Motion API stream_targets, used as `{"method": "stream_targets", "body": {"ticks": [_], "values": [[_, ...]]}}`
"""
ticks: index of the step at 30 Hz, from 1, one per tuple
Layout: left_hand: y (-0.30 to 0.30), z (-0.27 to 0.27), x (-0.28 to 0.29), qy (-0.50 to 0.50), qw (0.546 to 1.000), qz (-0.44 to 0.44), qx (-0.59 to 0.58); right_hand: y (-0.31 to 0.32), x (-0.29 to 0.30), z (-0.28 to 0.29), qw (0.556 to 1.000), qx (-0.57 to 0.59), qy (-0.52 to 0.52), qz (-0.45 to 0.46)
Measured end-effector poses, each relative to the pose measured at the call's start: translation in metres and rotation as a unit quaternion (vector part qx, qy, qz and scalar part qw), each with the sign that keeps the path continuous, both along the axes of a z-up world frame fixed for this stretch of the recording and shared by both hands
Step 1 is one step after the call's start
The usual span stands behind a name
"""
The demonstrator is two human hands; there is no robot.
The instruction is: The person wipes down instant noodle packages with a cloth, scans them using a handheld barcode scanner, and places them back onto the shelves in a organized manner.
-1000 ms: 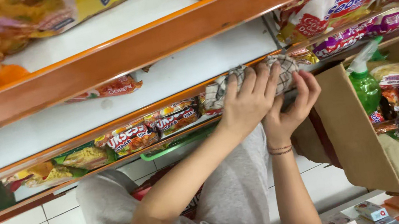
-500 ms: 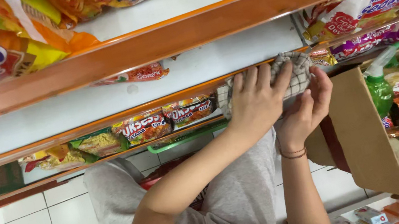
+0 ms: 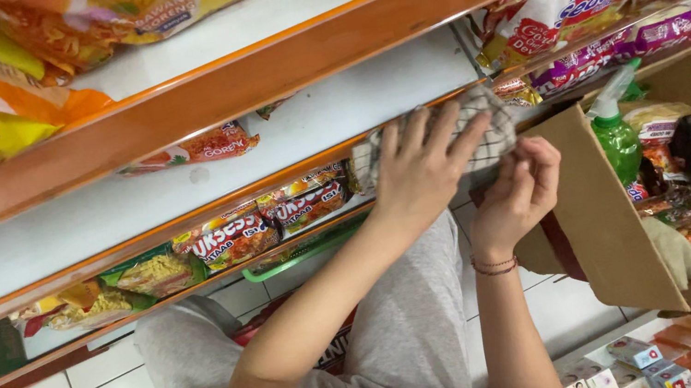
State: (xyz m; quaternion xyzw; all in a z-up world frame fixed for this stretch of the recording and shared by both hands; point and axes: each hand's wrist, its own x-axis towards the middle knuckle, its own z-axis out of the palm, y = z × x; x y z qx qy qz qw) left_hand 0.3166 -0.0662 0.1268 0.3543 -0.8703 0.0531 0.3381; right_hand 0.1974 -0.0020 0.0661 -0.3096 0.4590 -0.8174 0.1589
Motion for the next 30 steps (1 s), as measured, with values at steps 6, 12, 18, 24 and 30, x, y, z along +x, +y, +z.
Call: {"method": "stream_targets", "body": {"ticks": [6,12,18,24,30], "values": [[0.013,-0.014,0.062,-0.104,0.987,0.113,-0.052,0.001,0.032,0.022,0.989,0.050,0.139,0.033],[0.015,-0.067,0.146,-0.113,0.961,0.201,-0.154,0.001,0.066,0.025,0.972,0.076,0.207,0.080],[0.036,-0.077,0.260,0.059,0.957,0.284,-0.022,0.001,0.081,0.020,0.970,0.095,0.200,0.096],[0.031,-0.035,0.230,-0.021,0.955,0.295,-0.011,-0.002,0.093,0.020,0.973,0.069,0.184,0.119],[0.013,-0.035,0.161,-0.095,0.948,0.298,-0.064,0.002,0.097,0.023,0.970,0.066,0.196,0.124]]}}
